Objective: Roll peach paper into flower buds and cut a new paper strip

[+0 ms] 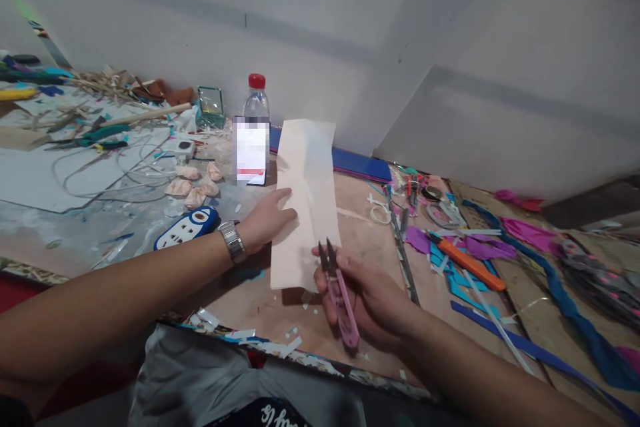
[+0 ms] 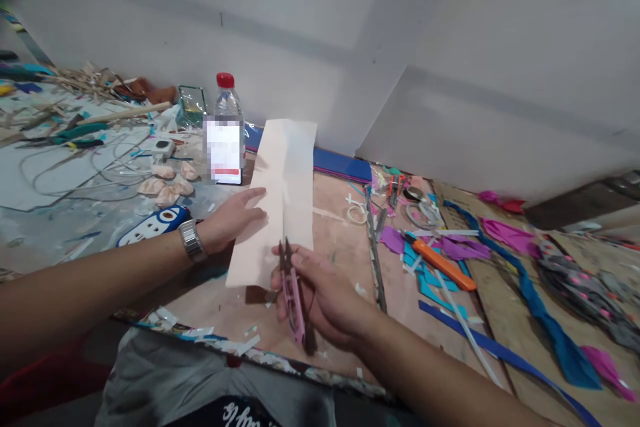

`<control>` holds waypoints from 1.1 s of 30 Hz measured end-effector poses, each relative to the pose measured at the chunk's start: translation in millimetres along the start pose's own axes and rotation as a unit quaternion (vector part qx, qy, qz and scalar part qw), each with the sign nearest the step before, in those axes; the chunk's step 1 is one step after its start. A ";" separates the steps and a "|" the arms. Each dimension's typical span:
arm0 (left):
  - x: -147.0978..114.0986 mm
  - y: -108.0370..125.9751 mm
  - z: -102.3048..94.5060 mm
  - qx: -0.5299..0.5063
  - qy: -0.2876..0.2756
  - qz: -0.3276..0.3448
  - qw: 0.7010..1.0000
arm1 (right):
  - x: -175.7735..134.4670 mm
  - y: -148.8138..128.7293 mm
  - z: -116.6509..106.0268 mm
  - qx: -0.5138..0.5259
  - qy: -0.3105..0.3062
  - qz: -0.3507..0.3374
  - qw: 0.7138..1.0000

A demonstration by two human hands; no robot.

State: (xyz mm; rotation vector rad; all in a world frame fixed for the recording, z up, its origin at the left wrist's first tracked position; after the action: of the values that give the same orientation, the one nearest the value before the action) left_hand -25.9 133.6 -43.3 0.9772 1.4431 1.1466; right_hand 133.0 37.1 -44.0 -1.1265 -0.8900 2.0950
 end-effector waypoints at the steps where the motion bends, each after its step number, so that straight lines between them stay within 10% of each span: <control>1: -0.2 0.5 -0.6 -0.002 0.003 -0.002 1.000 | -4.2 13.3 8.1 0.012 -0.022 0.031 0.999; 13: 6.8 -1.4 -7.4 -0.145 0.052 -0.056 0.987 | -37.3 69.1 31.7 -0.017 -0.193 0.159 0.968; 33: -2.2 2.3 -6.5 -0.160 0.049 -0.024 0.986 | -54.9 46.4 38.8 0.019 -0.230 -0.013 0.973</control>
State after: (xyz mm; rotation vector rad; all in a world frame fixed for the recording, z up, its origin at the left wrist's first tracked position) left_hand -31.9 130.9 -40.3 0.6671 1.2991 1.3563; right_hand 116.4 -42.7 -38.2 -0.6078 -1.0586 2.3852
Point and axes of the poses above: each hand's wrist, its own x-axis towards the middle knuckle, its own z-axis out of the palm, y = z × x, the point moved 10 cm from there along x, towards the middle knuckle, and after that the axes turned 8 degrees about y, right-handed, at the moved point
